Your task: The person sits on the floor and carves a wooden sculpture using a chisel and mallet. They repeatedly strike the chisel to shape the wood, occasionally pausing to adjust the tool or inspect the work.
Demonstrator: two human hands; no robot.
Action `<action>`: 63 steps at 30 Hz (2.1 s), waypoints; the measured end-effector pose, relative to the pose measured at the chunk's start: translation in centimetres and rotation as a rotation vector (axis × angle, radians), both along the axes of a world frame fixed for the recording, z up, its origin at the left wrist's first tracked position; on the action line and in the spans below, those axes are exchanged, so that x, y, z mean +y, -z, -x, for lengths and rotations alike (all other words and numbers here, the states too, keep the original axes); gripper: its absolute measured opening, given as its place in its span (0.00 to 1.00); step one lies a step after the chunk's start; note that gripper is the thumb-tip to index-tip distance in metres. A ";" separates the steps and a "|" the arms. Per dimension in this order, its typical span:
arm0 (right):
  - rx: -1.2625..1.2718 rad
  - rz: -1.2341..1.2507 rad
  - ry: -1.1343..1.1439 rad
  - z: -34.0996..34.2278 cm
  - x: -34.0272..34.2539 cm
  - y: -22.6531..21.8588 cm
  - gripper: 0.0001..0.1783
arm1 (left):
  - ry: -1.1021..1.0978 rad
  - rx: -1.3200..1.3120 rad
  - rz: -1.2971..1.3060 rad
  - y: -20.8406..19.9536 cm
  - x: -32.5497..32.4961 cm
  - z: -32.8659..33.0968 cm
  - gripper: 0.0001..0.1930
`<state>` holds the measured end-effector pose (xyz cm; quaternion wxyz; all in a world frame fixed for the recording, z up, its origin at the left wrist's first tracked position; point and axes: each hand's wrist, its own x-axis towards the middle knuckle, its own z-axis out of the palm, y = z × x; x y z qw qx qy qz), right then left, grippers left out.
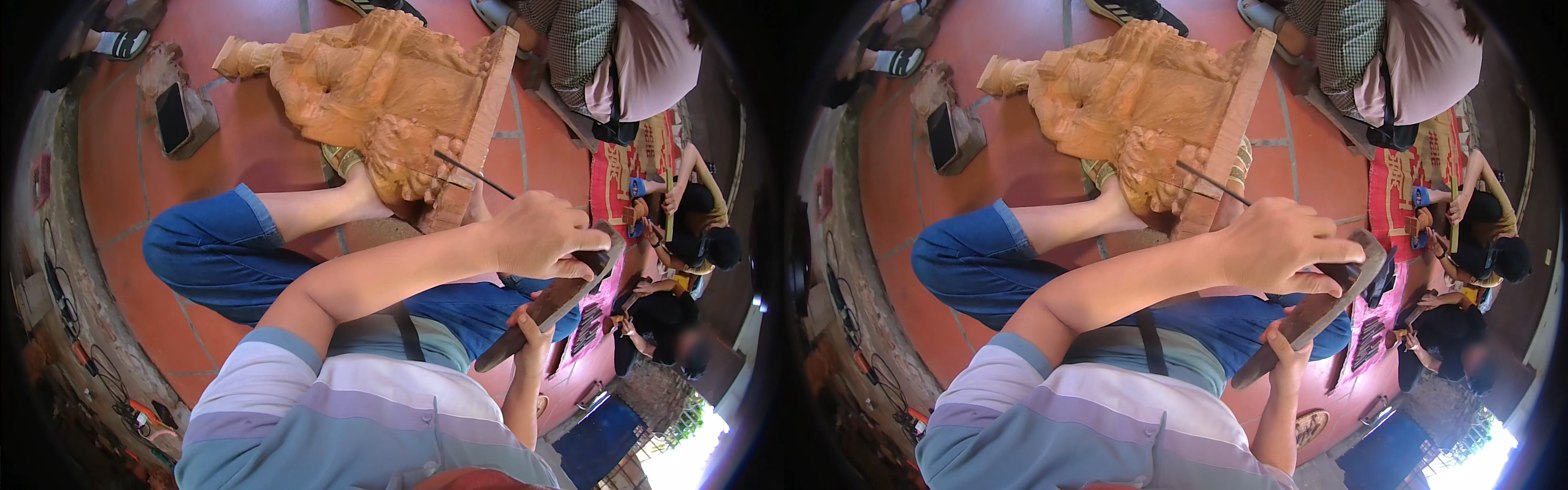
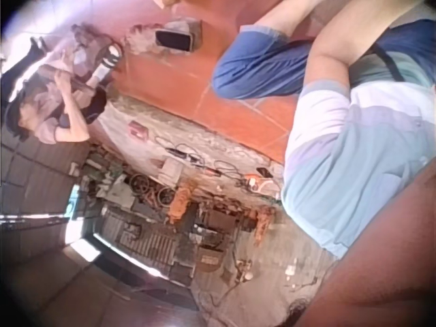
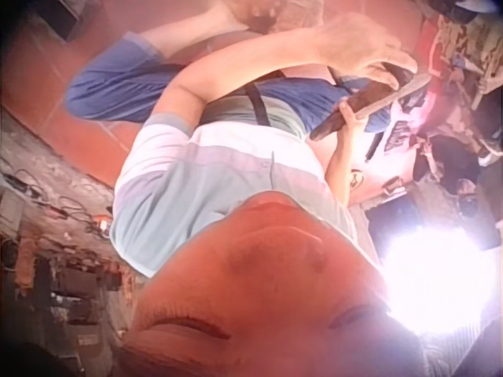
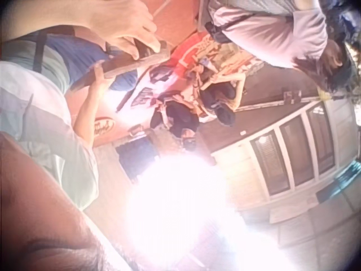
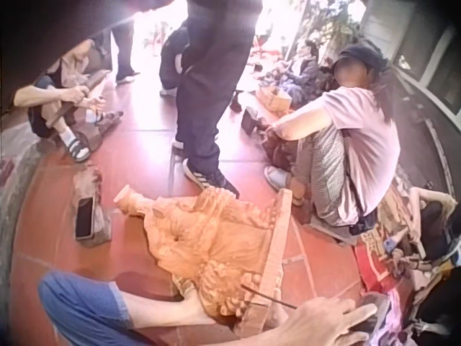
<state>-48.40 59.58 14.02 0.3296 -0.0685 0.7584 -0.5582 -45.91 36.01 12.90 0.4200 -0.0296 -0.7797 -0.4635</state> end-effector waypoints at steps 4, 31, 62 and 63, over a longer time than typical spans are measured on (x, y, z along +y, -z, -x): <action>0.066 -0.044 -0.022 0.4 -1.5 -1.6 0.29 | -0.042 0.028 -0.110 1.0 -0.5 0.7 0.22; 0.419 -0.134 0.084 3.2 -1.4 -2.3 0.25 | -0.113 -0.012 -0.163 2.3 -0.3 3.7 0.22; 0.599 -0.041 -0.017 4.3 -5.3 -6.0 0.28 | -0.149 0.147 -0.170 -0.9 -2.5 0.8 0.19; 0.560 -0.078 -0.036 4.2 -4.8 -5.3 0.28 | -0.180 0.134 -0.139 -1.5 -2.5 0.3 0.18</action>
